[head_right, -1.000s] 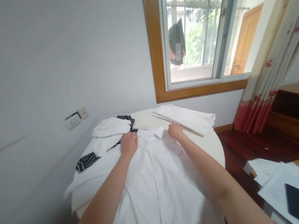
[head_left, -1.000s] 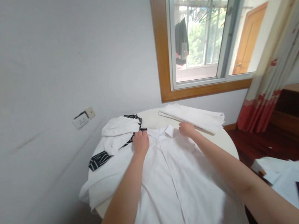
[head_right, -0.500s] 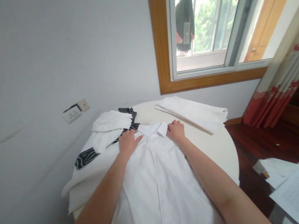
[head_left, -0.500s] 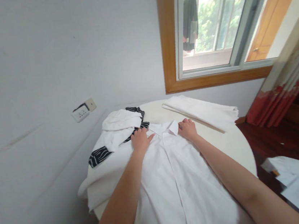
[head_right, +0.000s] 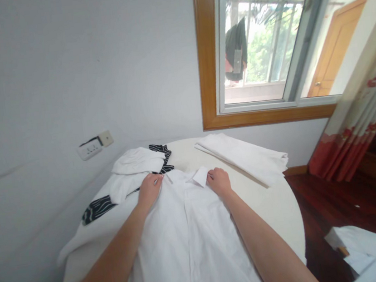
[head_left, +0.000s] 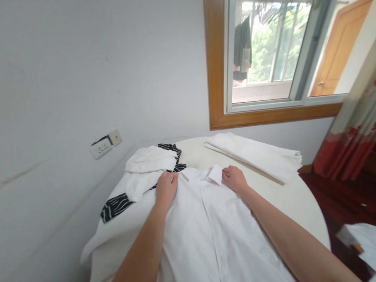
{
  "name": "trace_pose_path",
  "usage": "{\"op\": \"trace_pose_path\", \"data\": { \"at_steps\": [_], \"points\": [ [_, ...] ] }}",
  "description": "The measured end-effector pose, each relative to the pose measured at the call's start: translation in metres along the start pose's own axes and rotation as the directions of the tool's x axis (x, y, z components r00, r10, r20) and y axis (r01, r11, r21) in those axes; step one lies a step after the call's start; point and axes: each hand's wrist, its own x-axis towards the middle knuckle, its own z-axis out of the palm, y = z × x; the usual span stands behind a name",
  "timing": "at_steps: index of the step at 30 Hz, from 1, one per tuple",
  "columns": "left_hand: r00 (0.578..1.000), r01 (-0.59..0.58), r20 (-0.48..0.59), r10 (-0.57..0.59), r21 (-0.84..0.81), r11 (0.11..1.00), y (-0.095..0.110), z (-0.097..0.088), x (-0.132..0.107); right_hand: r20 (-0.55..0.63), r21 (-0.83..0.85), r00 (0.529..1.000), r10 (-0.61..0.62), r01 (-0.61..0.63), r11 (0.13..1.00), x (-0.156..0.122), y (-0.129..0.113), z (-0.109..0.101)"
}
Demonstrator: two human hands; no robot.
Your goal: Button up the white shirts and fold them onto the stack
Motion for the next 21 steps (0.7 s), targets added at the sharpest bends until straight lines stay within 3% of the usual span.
{"op": "trace_pose_path", "data": {
  "at_steps": [6, 15, 21],
  "points": [
    [0.998, 0.045, 0.043, -0.046, 0.018, 0.999, 0.001, -0.001, -0.004, -0.084, 0.159, 0.996, -0.020, 0.033, 0.987, 0.001, 0.004, 0.002],
    [0.998, 0.007, 0.063, -0.022, 0.240, 0.971, 0.013, -0.003, -0.012, -0.064, 0.126, 0.997, -0.054, 0.061, 0.990, -0.002, -0.005, -0.007],
    [0.996, -0.020, 0.094, 0.003, 0.187, 0.982, 0.010, 0.004, -0.012, -0.023, 0.061, 0.998, 0.054, -0.052, 0.997, 0.001, -0.004, 0.002]
  ]
}}
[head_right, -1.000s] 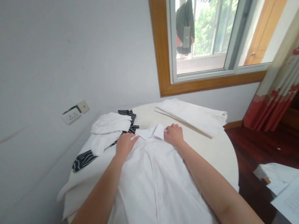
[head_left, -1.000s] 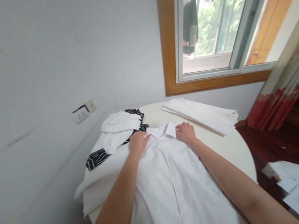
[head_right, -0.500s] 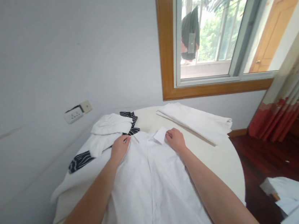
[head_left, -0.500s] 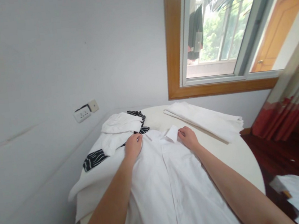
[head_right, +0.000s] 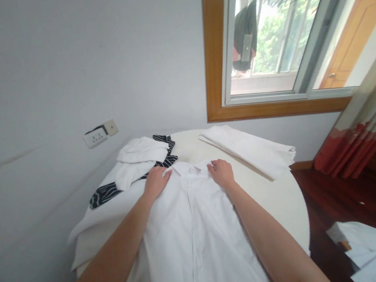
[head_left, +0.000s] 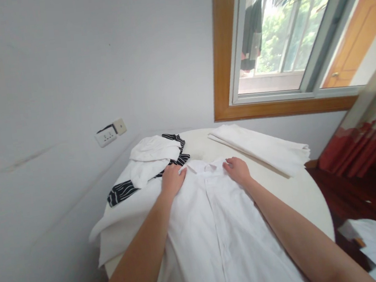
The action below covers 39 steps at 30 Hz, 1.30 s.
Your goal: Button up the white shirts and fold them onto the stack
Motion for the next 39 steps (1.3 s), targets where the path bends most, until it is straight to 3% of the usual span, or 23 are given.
{"op": "trace_pose_path", "data": {
  "at_steps": [5, 11, 15, 21, 39],
  "points": [
    [1.000, 0.003, 0.003, -0.002, -0.109, 0.994, 0.000, 0.005, 0.003, 0.028, 0.101, 0.998, 0.064, -0.066, 0.993, 0.002, 0.006, 0.005],
    [0.998, 0.011, -0.056, -0.023, -0.210, 0.978, 0.003, 0.002, 0.002, -0.058, 0.187, 0.998, 0.008, 0.003, 0.982, 0.005, 0.012, 0.006],
    [0.997, 0.038, -0.062, -0.046, -0.127, 0.991, 0.006, -0.003, 0.002, -0.023, 0.235, 0.999, -0.023, 0.028, 0.972, 0.005, 0.013, 0.007],
    [0.989, 0.141, 0.031, -0.142, 0.036, 0.989, 0.005, -0.003, 0.000, -0.013, 0.113, 0.997, -0.079, 0.080, 0.990, 0.004, 0.012, 0.008],
    [0.997, -0.022, -0.083, 0.004, -0.221, 0.975, -0.003, 0.010, 0.003, -0.024, 0.175, 0.999, -0.030, 0.034, 0.984, 0.006, 0.015, 0.015]
  ]
}}
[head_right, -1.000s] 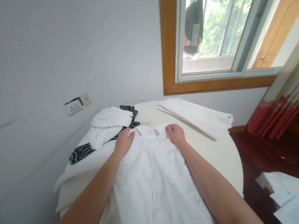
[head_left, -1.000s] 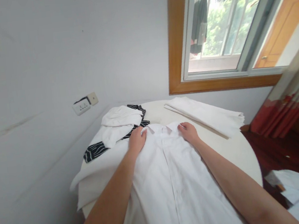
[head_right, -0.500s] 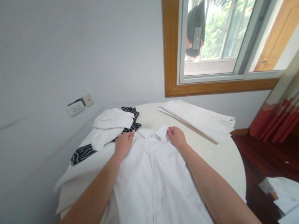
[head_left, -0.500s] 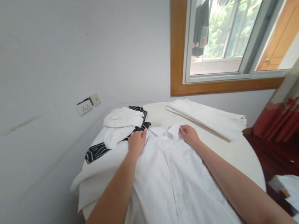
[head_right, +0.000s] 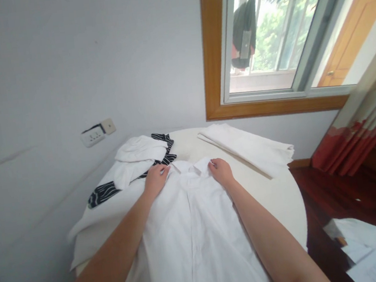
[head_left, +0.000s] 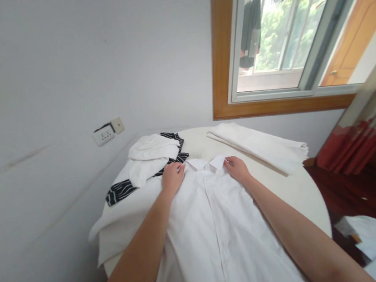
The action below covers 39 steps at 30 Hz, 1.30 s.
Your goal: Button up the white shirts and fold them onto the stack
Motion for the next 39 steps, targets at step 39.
{"op": "trace_pose_path", "data": {
  "at_steps": [39],
  "points": [
    [0.977, -0.152, -0.187, 0.104, -0.265, 0.952, 0.013, -0.011, -0.002, -0.224, 0.087, 0.946, -0.234, 0.259, 0.962, -0.003, -0.006, -0.005]
  ]
}}
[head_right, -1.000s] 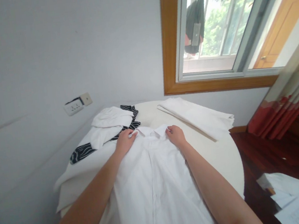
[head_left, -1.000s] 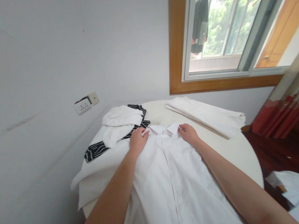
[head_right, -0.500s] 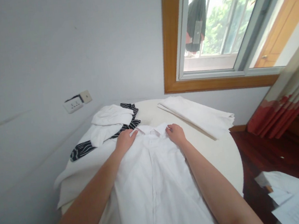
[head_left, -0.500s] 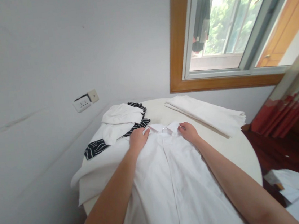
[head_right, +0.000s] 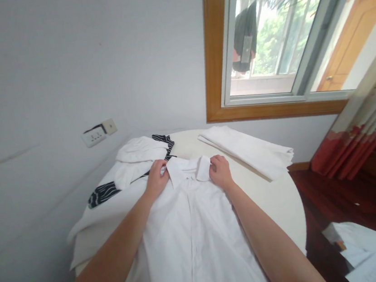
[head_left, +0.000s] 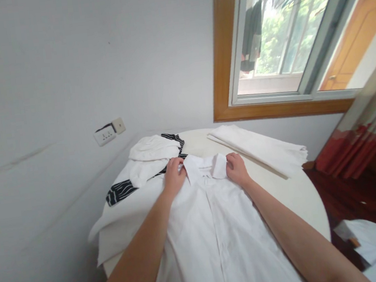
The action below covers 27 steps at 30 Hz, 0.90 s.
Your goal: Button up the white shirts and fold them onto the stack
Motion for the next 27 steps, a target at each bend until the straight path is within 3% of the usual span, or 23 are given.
{"op": "trace_pose_path", "data": {
  "at_steps": [5, 10, 17, 27],
  "points": [
    [0.996, 0.028, 0.088, -0.025, -0.033, 0.999, 0.0029, -0.0015, -0.0015, 0.110, -0.056, 0.993, 0.041, -0.035, 0.998, -0.0011, -0.0056, -0.0026],
    [0.981, 0.039, 0.185, -0.054, 0.085, 0.996, 0.0004, -0.0001, -0.0003, 0.149, -0.212, 0.975, 0.162, -0.129, 0.969, 0.0004, -0.0077, -0.0032],
    [0.986, -0.021, 0.169, -0.006, 0.154, 0.988, -0.0010, 0.0028, 0.0004, 0.153, -0.249, 0.980, 0.126, -0.085, 0.965, 0.0021, -0.0027, -0.0006],
    [0.985, 0.012, 0.167, -0.040, 0.165, 0.986, -0.0031, 0.0043, -0.0001, 0.136, -0.193, 0.984, 0.113, -0.086, 0.977, 0.0012, 0.0002, 0.0009]
  ]
}}
